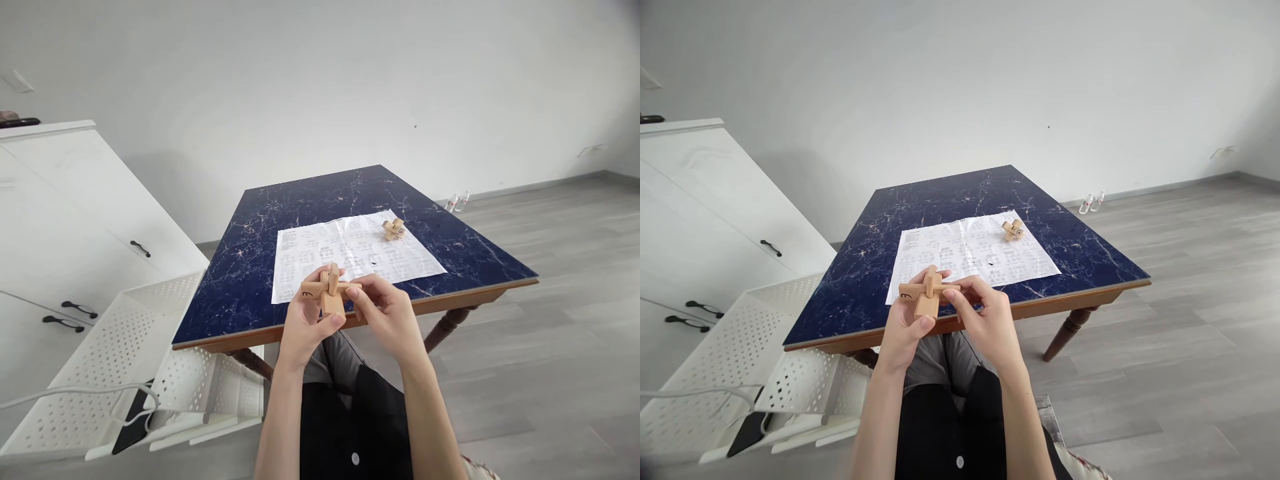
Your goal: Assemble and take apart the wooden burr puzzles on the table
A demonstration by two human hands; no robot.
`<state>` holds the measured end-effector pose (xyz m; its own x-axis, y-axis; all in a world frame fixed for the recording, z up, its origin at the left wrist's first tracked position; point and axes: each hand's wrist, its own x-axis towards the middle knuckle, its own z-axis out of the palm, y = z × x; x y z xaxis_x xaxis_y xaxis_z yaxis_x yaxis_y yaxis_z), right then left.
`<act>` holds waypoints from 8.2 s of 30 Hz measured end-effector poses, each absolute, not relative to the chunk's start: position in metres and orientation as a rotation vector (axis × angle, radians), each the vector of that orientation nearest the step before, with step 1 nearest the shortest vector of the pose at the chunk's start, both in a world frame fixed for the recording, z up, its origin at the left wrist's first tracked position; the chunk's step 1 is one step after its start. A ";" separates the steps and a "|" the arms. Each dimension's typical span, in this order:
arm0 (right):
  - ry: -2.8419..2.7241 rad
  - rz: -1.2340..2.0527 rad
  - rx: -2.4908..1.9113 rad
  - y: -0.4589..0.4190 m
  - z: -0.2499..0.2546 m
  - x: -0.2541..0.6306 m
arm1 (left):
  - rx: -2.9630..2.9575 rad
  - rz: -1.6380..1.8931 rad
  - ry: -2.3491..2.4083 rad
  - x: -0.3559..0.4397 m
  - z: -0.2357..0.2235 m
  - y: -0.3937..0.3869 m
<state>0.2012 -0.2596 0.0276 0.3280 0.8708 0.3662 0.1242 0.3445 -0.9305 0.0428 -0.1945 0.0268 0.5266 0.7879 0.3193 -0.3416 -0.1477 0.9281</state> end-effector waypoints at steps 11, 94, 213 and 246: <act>-1.217 0.392 -1.213 -0.261 0.040 0.190 | 1.407 1.172 0.387 0.047 0.030 -0.195; -0.904 1.118 -0.612 -0.272 0.038 0.201 | 2.299 1.223 0.432 0.051 0.083 -0.234; -1.046 1.074 -1.111 -0.253 0.013 0.219 | 1.927 1.066 1.627 -0.009 0.000 -0.017; -0.974 1.032 -1.137 -0.258 0.002 0.237 | 2.099 0.229 0.832 0.062 0.080 -0.162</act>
